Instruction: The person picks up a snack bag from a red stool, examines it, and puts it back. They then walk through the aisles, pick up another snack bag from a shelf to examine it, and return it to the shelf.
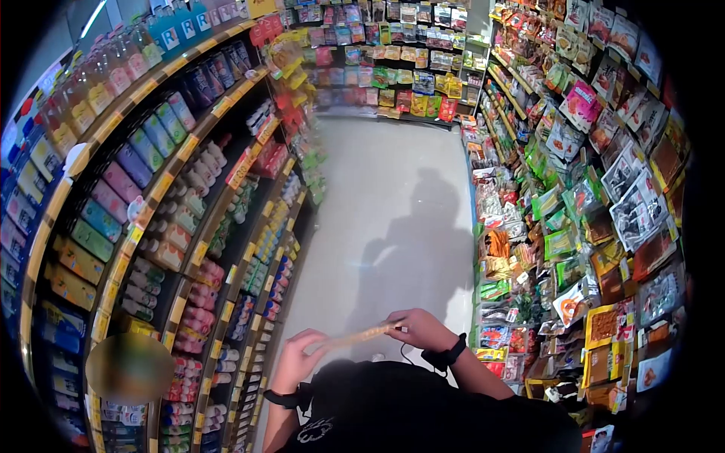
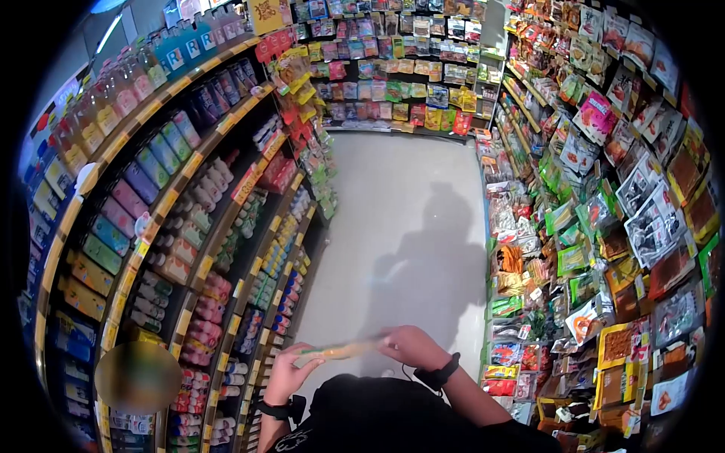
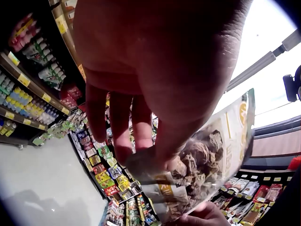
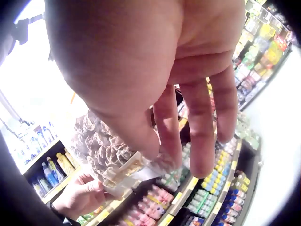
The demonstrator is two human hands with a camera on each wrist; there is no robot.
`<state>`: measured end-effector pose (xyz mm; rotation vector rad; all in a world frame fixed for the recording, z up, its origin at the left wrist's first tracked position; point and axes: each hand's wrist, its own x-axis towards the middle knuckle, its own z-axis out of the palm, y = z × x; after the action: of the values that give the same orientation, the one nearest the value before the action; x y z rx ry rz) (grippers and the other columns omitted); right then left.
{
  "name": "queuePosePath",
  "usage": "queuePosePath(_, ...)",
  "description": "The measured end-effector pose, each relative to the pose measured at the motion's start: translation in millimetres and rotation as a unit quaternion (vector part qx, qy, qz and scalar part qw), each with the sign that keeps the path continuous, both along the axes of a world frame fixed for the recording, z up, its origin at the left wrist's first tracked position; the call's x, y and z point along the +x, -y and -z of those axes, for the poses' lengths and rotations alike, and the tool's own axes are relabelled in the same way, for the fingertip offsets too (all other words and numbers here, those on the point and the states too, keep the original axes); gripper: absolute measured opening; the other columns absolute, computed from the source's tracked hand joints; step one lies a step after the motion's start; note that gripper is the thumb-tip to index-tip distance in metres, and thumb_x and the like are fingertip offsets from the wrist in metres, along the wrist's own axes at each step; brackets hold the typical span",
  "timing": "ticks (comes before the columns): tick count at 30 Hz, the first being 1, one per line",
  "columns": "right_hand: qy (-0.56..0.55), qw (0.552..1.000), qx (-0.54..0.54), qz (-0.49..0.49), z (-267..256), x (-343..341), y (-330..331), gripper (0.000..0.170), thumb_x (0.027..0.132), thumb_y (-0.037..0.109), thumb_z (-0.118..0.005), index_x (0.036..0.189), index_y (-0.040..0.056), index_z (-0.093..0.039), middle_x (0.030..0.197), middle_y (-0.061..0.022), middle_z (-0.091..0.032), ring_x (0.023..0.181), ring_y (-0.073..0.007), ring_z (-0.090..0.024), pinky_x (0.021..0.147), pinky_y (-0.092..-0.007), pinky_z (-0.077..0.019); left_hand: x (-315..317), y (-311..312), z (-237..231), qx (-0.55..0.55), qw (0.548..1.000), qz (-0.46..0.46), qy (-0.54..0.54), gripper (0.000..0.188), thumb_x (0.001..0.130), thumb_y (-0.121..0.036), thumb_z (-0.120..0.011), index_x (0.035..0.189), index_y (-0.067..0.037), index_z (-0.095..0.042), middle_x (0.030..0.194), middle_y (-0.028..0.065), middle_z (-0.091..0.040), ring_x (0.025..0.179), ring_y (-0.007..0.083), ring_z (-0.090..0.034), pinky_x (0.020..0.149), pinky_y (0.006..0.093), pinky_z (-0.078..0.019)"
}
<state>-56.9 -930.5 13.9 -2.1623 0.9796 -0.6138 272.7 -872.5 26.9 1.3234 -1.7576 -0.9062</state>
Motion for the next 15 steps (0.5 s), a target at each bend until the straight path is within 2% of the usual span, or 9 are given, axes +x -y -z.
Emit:
queuePosePath(2,-0.053,0.998,0.019,0.022,-12,-9,13,0.019,0.097,0.022,-0.070,0.095,0.0030,-0.073,0.090,-0.0190,-0.070,0.083,-0.0398,-0.069,0.074,-0.0466,-0.0555,-12,18,3,0.014,1.000,-0.009,-0.012,0.021,0.088,-0.005,-0.083,0.108,0.001,-0.077,0.104,0.0133,-0.078,0.095,0.0281,-0.076,0.081,0.0345,-0.0599)
queuePosePath(4,0.022,0.996,0.066,0.057,-12,-15,23,0.017,0.097,0.019,-0.069,0.101,0.0034,-0.069,0.090,-0.0188,-0.070,0.084,-0.0392,-0.070,0.073,-0.0460,-0.0558,-21,41,9,0.012,1.000,-0.009,-0.025,0.022,0.090,-0.008,-0.083,0.109,0.000,-0.078,0.105,0.0127,-0.079,0.092,0.0261,-0.076,0.076,0.0344,-0.0604)
queuePosePath(6,-0.006,0.997,0.038,0.064,-3,-24,38,0.016,0.097,0.017,-0.069,0.105,0.0028,-0.067,0.089,-0.0188,-0.069,0.083,-0.0377,-0.071,0.072,-0.0437,-0.0562,-28,65,11,0.088,0.996,-0.020,-0.027,0.021,0.091,-0.011,-0.083,0.108,0.000,-0.078,0.102,0.0114,-0.079,0.091,0.0211,-0.075,0.075,0.0357,-0.0605)
queuePosePath(8,0.066,0.991,0.072,0.095,-7,-27,51,0.016,0.097,0.016,-0.070,0.105,0.0017,-0.067,0.087,-0.0183,-0.068,0.079,-0.0345,-0.072,0.072,-0.0422,-0.0561,-32,95,12,0.078,0.997,-0.004,-0.027,0.021,0.092,-0.012,-0.083,0.108,0.000,-0.078,0.100,0.0105,-0.079,0.089,0.0183,-0.074,0.073,0.0349,-0.0597)
queuePosePath(9,0.062,0.991,0.070,0.097,-12,-28,60,0.016,0.097,0.016,-0.070,0.105,0.0017,-0.067,0.087,-0.0183,-0.068,0.079,-0.0345,-0.072,0.072,-0.0422,-0.0561,-33,112,13,0.066,0.998,0.005,-0.025,0.021,0.092,-0.014,-0.083,0.108,-0.001,-0.078,0.099,0.0096,-0.079,0.088,0.0154,-0.073,0.071,0.0341,-0.0589)
queuePosePath(11,0.087,0.986,0.091,0.113,-26,-29,76,0.017,0.100,0.017,-0.070,0.106,0.0010,-0.068,0.087,-0.0153,-0.069,0.076,-0.0265,-0.073,0.070,-0.0375,-0.0573,-35,144,19,0.075,0.996,0.014,-0.035,0.021,0.093,-0.014,-0.082,0.108,-0.001,-0.078,0.098,0.0089,-0.079,0.088,0.0140,-0.072,0.070,0.0327,-0.0580)
queuePosePath(12,0.084,0.986,0.089,0.112,-32,-27,86,0.017,0.100,0.017,-0.070,0.106,0.0010,-0.068,0.087,-0.0153,-0.069,0.076,-0.0265,-0.073,0.070,-0.0375,-0.0573,-35,161,24,0.086,0.995,0.022,-0.040,0.020,0.093,-0.014,-0.082,0.108,-0.001,-0.078,0.097,0.0082,-0.079,0.087,0.0126,-0.071,0.070,0.0313,-0.0570)
queuePosePath(14,0.109,0.962,0.194,0.160,-42,-23,110,0.018,0.104,0.019,-0.070,0.100,0.0017,-0.069,0.085,-0.0064,-0.076,0.080,-0.0178,-0.076,0.075,-0.0327,-0.0603,-32,191,52,0.118,0.989,0.037,-0.086,0.021,0.095,-0.014,-0.080,0.111,0.000,-0.077,0.101,0.0058,-0.080,0.089,0.0108,-0.070,0.075,0.0282,-0.0553)
queuePosePath(15,0.106,0.963,0.187,0.162,-37,-25,126,0.018,0.104,0.019,-0.070,0.100,0.0017,-0.069,0.085,-0.0064,-0.076,0.080,-0.0178,-0.076,0.075,-0.0327,-0.0603,-31,206,69,0.173,0.970,0.044,-0.168,0.022,0.097,-0.014,-0.079,0.113,0.000,-0.076,0.103,0.0045,-0.079,0.091,0.0100,-0.070,0.078,0.0275,-0.0548)
